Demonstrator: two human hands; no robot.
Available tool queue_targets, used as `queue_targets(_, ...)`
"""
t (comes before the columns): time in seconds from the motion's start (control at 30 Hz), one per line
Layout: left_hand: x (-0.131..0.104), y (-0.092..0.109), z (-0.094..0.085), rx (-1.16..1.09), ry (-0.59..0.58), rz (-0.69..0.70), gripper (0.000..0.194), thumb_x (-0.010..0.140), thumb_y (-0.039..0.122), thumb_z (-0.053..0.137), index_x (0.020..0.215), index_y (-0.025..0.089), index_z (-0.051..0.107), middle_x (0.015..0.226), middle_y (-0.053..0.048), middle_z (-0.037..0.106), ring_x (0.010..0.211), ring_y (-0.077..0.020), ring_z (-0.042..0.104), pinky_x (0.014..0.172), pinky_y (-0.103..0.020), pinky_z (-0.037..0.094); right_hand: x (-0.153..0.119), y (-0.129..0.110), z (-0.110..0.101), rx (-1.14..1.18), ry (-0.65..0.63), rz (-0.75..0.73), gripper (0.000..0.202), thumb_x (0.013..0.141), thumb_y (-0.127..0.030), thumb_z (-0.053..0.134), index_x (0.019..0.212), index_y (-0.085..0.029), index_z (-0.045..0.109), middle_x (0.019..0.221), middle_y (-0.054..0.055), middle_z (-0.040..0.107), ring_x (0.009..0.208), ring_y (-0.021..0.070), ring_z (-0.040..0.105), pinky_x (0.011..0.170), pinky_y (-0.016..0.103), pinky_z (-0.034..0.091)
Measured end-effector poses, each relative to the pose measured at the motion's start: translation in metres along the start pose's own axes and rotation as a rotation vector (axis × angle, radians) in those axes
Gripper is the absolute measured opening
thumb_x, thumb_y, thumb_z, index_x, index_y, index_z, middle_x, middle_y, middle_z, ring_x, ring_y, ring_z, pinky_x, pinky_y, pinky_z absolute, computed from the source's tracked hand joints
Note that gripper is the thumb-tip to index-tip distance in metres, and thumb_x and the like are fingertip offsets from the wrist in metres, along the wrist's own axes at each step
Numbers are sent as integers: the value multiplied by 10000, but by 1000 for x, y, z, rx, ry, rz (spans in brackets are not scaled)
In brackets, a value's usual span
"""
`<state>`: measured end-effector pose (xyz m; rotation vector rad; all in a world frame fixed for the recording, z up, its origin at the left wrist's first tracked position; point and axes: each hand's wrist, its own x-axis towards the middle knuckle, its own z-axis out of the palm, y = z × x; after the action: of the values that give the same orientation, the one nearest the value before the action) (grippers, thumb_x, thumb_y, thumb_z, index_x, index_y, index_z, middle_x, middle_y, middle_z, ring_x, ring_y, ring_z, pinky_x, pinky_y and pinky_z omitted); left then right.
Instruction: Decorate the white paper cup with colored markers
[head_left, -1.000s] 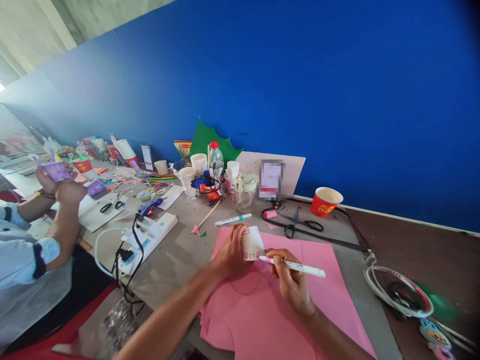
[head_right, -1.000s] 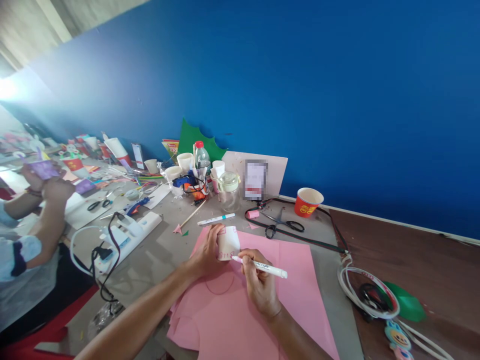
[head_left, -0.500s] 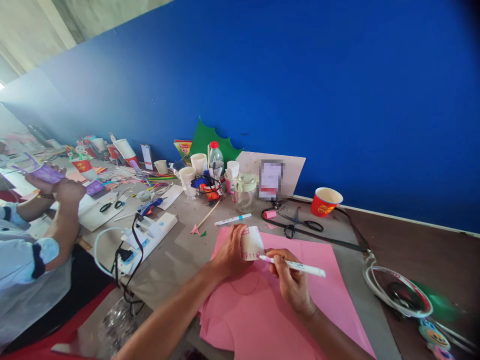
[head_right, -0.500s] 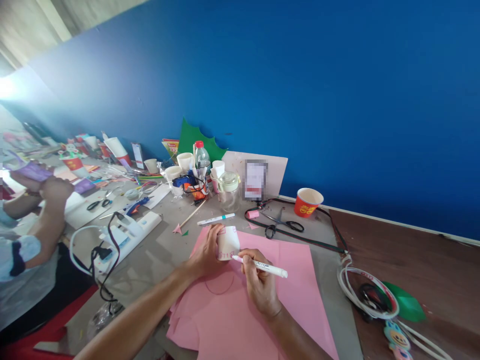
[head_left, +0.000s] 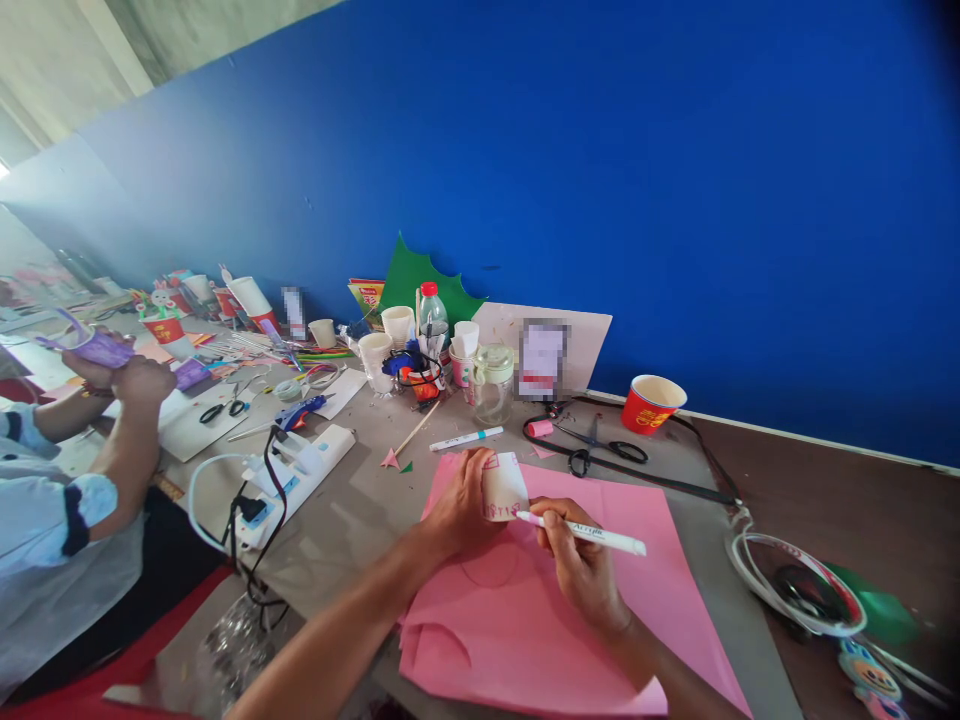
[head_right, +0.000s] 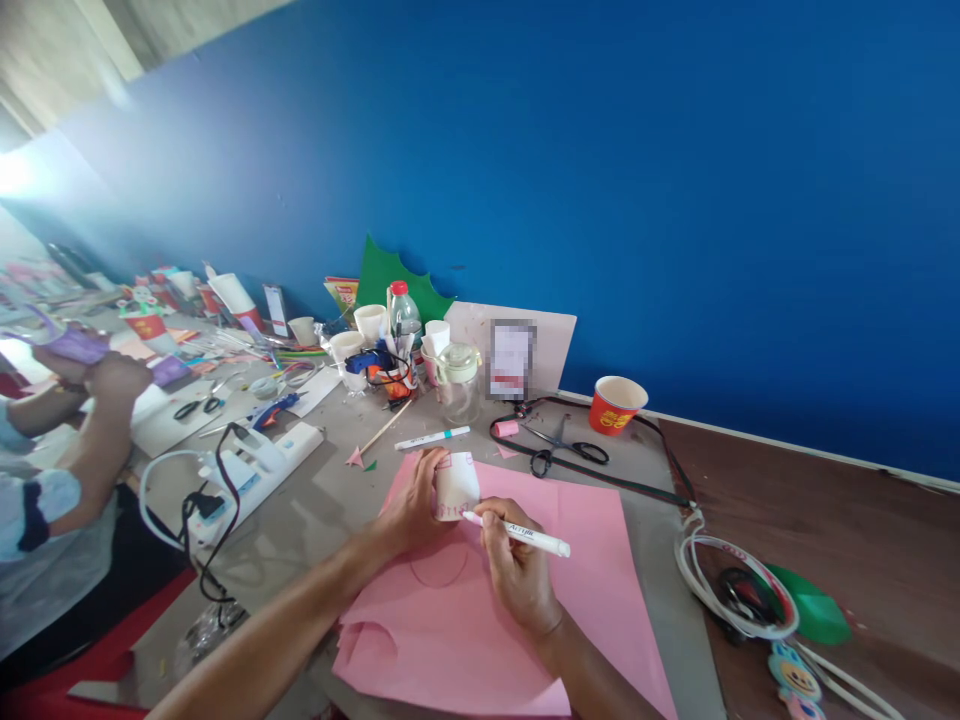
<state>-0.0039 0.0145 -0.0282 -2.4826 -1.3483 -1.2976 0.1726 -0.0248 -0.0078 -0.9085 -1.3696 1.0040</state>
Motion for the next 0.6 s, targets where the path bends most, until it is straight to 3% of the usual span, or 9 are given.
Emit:
queue_targets(0.23, 0, 0, -1, 4, 6, 5, 617, 763, 201, 585, 1319, 132, 326, 1138, -173, 572, 1049, -288, 601, 891, -443, 529, -1, 3, 0, 27, -13, 20, 333, 946, -473, 495, 828, -211, 663, 721, 28, 608, 544, 128, 443, 488, 253, 386)
queue_targets(0.6, 2, 1, -6, 13, -28, 12, 611, 792, 280, 586, 1322, 133, 319, 1145, -177, 590, 1070, -316, 613, 909, -449, 516, -2, 11, -1, 83, 44, 104, 356, 931, -503, 510, 818, -202, 663, 646, 7, 558, 526, 128, 436, 469, 252, 356)
